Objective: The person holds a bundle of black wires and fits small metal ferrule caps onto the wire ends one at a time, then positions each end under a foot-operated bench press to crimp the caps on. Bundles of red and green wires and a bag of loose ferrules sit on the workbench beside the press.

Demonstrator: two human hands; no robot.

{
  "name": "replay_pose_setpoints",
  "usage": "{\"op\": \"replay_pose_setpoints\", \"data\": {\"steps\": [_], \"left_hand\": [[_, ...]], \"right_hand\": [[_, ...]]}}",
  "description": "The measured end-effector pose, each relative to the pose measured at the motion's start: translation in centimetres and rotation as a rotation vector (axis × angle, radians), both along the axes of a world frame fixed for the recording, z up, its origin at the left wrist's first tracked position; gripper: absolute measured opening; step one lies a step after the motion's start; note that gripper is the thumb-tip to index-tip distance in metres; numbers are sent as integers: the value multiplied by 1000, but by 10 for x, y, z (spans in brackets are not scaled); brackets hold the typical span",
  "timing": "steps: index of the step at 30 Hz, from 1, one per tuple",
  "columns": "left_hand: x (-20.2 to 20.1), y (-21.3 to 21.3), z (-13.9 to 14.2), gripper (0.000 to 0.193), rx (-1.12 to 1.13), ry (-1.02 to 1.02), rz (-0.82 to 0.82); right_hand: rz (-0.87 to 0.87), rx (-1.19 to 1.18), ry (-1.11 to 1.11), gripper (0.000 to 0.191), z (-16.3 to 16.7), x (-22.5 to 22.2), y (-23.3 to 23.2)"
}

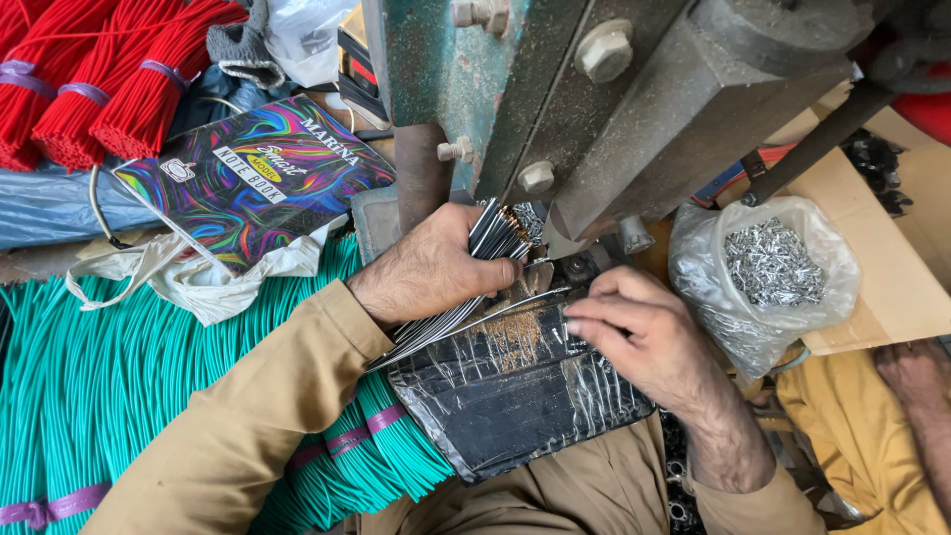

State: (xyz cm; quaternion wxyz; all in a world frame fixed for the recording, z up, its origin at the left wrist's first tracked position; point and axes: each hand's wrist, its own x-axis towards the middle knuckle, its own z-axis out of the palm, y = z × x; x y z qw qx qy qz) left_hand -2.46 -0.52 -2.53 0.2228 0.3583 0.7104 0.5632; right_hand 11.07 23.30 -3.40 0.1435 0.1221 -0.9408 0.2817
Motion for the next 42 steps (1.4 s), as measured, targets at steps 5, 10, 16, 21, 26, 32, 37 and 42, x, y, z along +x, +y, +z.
{"op": "replay_pose_setpoints", "data": {"steps": [5,10,16,21,26,32,37,42], "left_hand": [[2,0,5,19,35,71,-65],[5,-1,8,20,-12,58,-32],[3,0,6,17,-7,20,-43],[2,1,4,13,45,-49,-65],[2,1,3,16,46,-65,-46],[2,2,2,21,39,-49,-23],[2,1,3,22,2,-3,4],[3,2,3,23,-50,-38,38]], "right_hand": [[6,14,-27,17,-9,4,5],[112,-562,-79,10,-31,-5,20],[-96,-767,-65,14,-43,-29,23],[20,-829,-109,12,-42,-40,4],[4,-798,-83,8,-42,-45,2],[-20,-675,-84,9,-46,-46,3],[-40,-623,-56,10,-48,-47,5],[-101,-595,-68,10,-50,-49,8]]}}
